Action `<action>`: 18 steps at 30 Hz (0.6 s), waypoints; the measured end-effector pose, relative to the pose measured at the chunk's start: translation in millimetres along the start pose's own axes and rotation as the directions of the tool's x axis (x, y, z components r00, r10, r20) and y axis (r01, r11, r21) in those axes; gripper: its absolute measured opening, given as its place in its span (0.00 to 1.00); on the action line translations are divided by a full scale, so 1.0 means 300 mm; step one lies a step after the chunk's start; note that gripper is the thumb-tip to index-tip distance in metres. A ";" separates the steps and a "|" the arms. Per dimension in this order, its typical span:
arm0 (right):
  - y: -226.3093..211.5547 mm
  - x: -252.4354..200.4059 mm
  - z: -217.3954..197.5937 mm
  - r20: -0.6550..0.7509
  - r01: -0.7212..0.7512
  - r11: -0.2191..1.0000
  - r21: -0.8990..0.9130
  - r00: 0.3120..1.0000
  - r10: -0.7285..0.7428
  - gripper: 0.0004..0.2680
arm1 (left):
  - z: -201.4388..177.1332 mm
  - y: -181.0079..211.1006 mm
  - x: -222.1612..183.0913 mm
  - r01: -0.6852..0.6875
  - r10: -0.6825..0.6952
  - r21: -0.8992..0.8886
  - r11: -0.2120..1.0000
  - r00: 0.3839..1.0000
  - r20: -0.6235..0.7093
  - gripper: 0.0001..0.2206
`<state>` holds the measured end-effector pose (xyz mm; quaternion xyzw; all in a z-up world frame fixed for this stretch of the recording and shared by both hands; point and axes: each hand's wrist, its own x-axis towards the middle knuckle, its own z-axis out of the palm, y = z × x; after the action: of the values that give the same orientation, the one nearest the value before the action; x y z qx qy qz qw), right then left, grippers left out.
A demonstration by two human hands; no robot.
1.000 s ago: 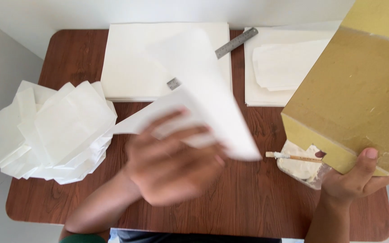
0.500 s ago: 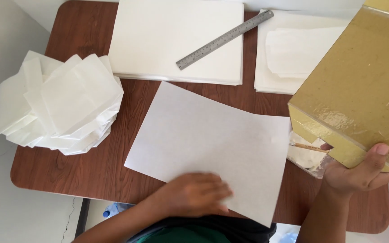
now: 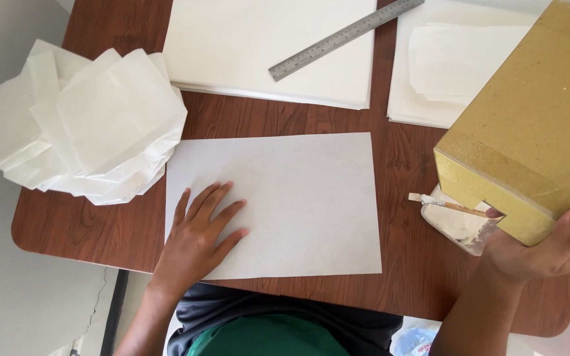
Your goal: Manually assembling bags by folding the bottom, applying glue with a brush, and pressing the seams.
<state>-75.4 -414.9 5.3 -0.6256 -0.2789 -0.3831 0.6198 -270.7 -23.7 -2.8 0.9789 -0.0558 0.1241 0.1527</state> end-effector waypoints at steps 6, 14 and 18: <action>-0.049 -0.035 -0.049 0.412 0.596 0.295 -0.746 0.762 -0.499 0.26 | 0.024 0.021 -0.007 0.056 -0.056 -0.127 0.990 0.998 0.009 0.14; -0.421 -0.290 0.292 0.041 -0.262 0.841 -0.473 0.947 0.318 0.15 | 0.006 -0.061 -0.056 0.097 -0.095 0.026 0.995 0.993 -0.074 0.18; -0.425 -0.358 0.366 -0.060 -0.748 0.647 0.146 0.646 0.761 0.21 | -0.006 -0.098 -0.100 0.202 -0.196 0.071 0.977 0.978 -0.077 0.24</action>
<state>-225.0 -283.2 -4.9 -0.6271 0.0231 -0.1100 0.7708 -295.8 7.1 -17.3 0.9798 0.0527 0.1443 0.1278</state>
